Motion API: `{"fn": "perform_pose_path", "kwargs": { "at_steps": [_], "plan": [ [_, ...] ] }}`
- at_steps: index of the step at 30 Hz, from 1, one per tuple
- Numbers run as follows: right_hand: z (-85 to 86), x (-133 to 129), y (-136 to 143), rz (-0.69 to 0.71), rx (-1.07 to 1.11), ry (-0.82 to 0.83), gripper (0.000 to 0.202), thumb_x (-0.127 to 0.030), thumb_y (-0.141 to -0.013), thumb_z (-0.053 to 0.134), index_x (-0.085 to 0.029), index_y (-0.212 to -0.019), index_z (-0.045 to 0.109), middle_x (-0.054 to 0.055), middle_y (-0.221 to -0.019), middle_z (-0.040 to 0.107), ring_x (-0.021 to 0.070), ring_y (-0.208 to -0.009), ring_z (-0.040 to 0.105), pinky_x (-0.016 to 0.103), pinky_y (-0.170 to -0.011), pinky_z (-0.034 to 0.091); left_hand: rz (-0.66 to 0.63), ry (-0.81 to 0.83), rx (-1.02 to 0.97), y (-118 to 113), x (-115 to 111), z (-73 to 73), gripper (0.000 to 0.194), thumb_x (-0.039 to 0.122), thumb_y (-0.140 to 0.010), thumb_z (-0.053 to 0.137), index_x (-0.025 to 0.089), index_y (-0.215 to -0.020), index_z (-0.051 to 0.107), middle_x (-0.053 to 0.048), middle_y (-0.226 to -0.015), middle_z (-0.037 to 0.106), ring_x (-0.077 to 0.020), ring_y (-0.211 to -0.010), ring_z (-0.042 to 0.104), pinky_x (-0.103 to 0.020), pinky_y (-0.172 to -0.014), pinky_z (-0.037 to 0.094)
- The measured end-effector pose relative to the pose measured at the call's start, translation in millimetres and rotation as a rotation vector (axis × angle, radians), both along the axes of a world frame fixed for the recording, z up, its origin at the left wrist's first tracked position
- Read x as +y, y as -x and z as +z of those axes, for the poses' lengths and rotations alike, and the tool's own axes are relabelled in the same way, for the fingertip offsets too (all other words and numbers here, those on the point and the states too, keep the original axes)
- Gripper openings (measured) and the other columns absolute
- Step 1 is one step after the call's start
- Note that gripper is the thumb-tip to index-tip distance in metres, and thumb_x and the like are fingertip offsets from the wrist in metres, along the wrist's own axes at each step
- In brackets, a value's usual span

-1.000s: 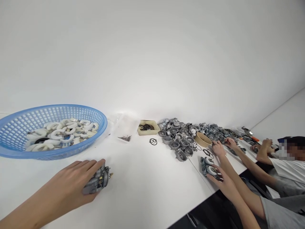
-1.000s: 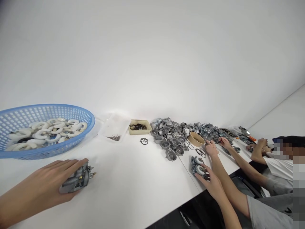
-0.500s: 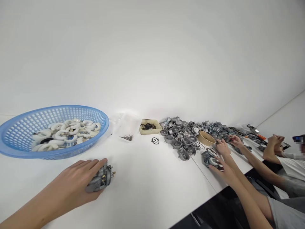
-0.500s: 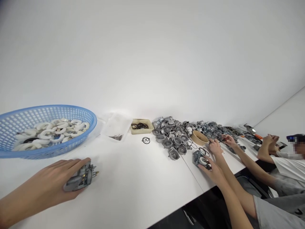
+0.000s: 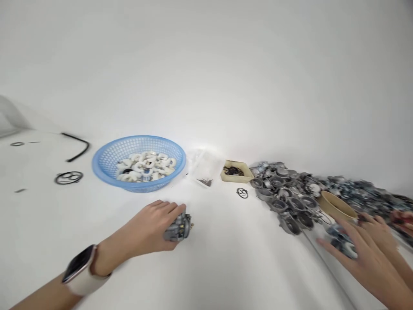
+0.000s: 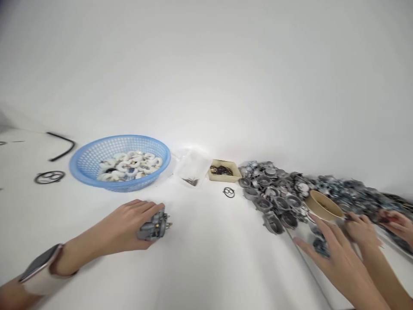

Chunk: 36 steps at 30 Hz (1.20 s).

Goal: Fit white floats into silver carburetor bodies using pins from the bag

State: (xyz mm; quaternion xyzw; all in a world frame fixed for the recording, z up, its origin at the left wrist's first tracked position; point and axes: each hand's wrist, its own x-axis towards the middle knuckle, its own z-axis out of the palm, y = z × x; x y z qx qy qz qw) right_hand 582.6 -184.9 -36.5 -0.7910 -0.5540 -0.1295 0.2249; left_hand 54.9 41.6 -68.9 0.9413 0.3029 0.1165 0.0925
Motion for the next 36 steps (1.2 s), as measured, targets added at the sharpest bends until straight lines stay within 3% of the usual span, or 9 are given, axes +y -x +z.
{"fn": "perform_pose_path", "kwargs": {
  "at_steps": [3,7,13,18,21,24,30,33,36],
  "plan": [
    [9.5,40.5,62.2,0.159,0.027,0.072,0.078,-0.074,-0.083,0.064,-0.041,-0.151,0.048,0.016,-0.146,0.058,0.0442,-0.118,0.066,0.054,-0.081,0.058,-0.016,0.0,0.002,-2.5,-3.6,4.3,0.065,0.03,-0.074,0.073,0.023,-0.135,0.054,-0.008,-0.112,0.07,-0.0332,-0.104,0.068,-0.042,-0.091,0.051],
    [14.5,96.6,173.0,0.518,0.324,0.268,0.066,-0.058,-0.09,0.069,-0.037,-0.15,0.051,0.01,-0.147,0.059,0.0335,-0.123,0.064,0.048,-0.1,0.056,-0.07,-0.078,0.033,-4.3,-6.3,2.8,0.069,0.03,-0.072,0.076,0.021,-0.136,0.051,-0.007,-0.108,0.068,-0.0304,-0.095,0.067,-0.041,-0.084,0.05],
    [-35.2,157.7,280.0,0.963,0.974,0.532,0.097,-0.049,-0.074,0.089,-0.03,-0.157,0.042,0.011,-0.144,0.06,0.031,-0.122,0.063,0.048,-0.103,0.054,-0.203,-0.255,-0.032,-8.1,-11.4,-7.8,0.073,0.041,-0.082,0.076,0.019,-0.144,0.045,-0.012,-0.117,0.069,-0.0301,-0.088,0.067,-0.044,-0.081,0.048],
    [-69.9,153.1,286.3,0.997,1.178,0.429,0.113,-0.053,-0.068,0.094,-0.032,-0.16,0.033,0.012,-0.149,0.054,0.0347,-0.133,0.056,0.05,-0.107,0.051,-0.152,0.008,-0.188,-13.4,-19.9,-7.7,0.084,0.047,-0.072,0.084,0.022,-0.143,0.048,-0.011,-0.117,0.071,-0.0317,-0.094,0.068,-0.046,-0.087,0.05],
    [-67.6,144.3,276.5,0.992,0.862,0.32,0.123,-0.05,-0.059,0.098,-0.037,-0.161,0.03,0.012,-0.152,0.047,0.0365,-0.132,0.055,0.052,-0.106,0.051,0.006,0.397,-0.342,-17.2,-23.6,4.2,0.079,0.04,-0.063,0.087,0.027,-0.135,0.057,-0.003,-0.108,0.072,-0.0268,-0.091,0.068,-0.039,-0.083,0.053],
    [-62.9,140.0,273.2,1.059,0.476,0.142,0.112,-0.044,-0.069,0.094,-0.042,-0.16,0.029,0.012,-0.154,0.042,0.0372,-0.135,0.052,0.054,-0.109,0.049,0.116,0.806,-0.4,-18.3,-24.1,15.6,0.063,0.036,-0.069,0.085,0.027,-0.127,0.064,0.001,-0.1,0.069,-0.0209,-0.087,0.064,-0.031,-0.072,0.052],
    [-62.5,139.6,284.0,1.068,0.292,-0.067,0.091,-0.036,-0.085,0.079,-0.036,-0.159,0.025,0.013,-0.132,0.058,0.0326,-0.116,0.063,0.047,-0.093,0.057,0.066,1.351,-0.55,-18.3,-23.9,12.0,0.048,0.033,-0.07,0.085,0.021,-0.114,0.07,-0.003,-0.101,0.069,-0.0221,-0.093,0.064,-0.031,-0.072,0.054],
    [-60.7,139.6,285.0,1.095,0.304,-0.061,0.09,-0.03,-0.08,0.082,-0.036,-0.154,0.031,0.011,-0.125,0.062,0.0303,-0.106,0.066,0.044,-0.087,0.057,0.042,1.421,-0.538,-18.2,-25.2,9.0,0.045,0.032,-0.071,0.085,0.02,-0.111,0.07,-0.003,-0.1,0.069,-0.0214,-0.092,0.066,-0.031,-0.072,0.055],
    [-57.1,138.1,282.2,1.066,0.412,0.047,0.095,-0.03,-0.075,0.087,-0.038,-0.153,0.035,0.01,-0.134,0.059,0.0319,-0.115,0.063,0.045,-0.094,0.055,0.067,1.274,-0.514,-17.2,-26.8,8.9,0.047,0.036,-0.07,0.087,0.021,-0.112,0.068,-0.002,-0.099,0.069,-0.0215,-0.091,0.066,-0.031,-0.073,0.056]
  ]
}}
